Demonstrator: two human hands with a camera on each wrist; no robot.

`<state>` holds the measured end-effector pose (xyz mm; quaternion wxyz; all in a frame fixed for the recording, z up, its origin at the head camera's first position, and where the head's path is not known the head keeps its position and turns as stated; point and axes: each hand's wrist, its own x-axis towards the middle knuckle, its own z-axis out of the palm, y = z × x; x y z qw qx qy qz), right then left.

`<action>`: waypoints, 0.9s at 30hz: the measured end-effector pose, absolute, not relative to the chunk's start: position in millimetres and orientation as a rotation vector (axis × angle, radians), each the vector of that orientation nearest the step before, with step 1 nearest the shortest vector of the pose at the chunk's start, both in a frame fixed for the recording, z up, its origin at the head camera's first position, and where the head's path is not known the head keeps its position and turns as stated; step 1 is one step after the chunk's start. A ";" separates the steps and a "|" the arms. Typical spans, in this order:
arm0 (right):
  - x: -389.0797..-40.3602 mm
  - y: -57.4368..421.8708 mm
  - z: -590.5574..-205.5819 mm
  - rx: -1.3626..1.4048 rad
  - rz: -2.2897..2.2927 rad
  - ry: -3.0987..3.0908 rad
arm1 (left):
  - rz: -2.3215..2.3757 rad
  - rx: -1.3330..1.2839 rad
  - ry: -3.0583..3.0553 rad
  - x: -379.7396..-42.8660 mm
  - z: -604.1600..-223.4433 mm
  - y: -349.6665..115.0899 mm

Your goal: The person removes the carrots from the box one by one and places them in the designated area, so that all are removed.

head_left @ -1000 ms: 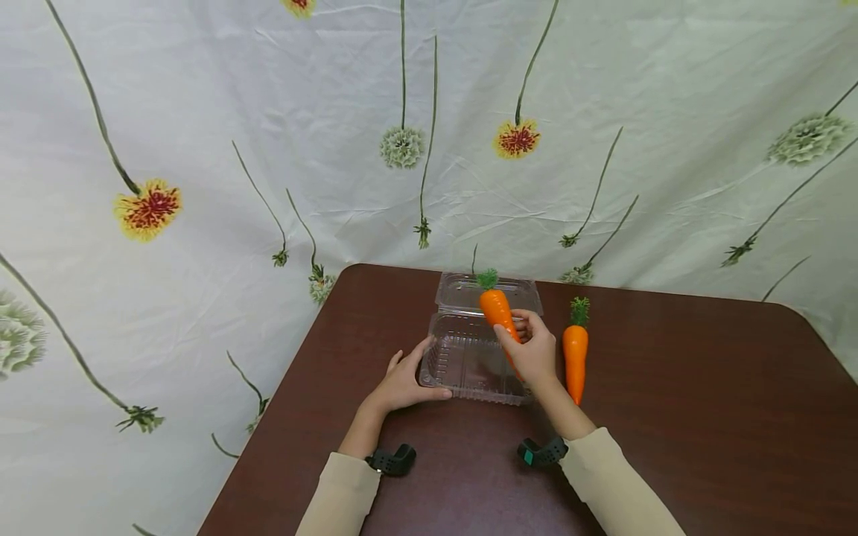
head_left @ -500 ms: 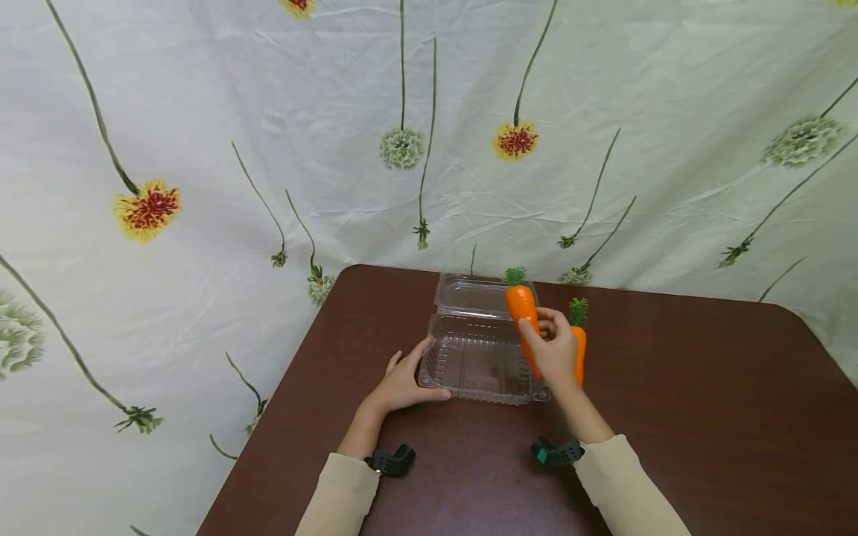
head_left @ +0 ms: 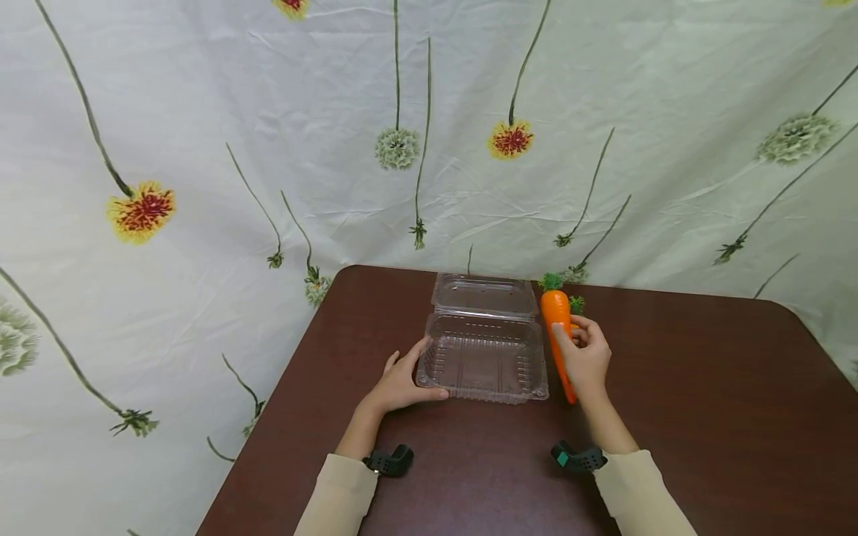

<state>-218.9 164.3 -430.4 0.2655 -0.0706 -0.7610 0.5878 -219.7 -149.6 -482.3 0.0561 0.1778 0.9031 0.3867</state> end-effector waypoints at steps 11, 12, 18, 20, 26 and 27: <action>-201.9 188.9 -429.1 -0.307 1.558 -2.068 | 1.218 0.561 2.716 -219.3 -482.7 -149.8; -201.0 191.6 -430.1 -0.325 1.548 -2.073 | 1.218 0.563 2.713 -219.4 -482.8 -149.8; -204.6 211.0 -450.9 -0.419 1.534 -2.066 | 1.180 0.542 2.739 -219.7 -483.0 -149.9; -204.0 215.3 -454.3 -0.449 1.521 -2.070 | 1.178 0.540 2.744 -219.7 -482.8 -149.8; -201.5 227.3 -463.1 -0.519 1.490 -2.080 | 1.183 0.546 2.739 -219.5 -482.1 -149.4; -201.2 229.1 -464.0 -0.529 1.488 -2.082 | 1.183 0.546 2.739 -219.5 -481.8 -149.4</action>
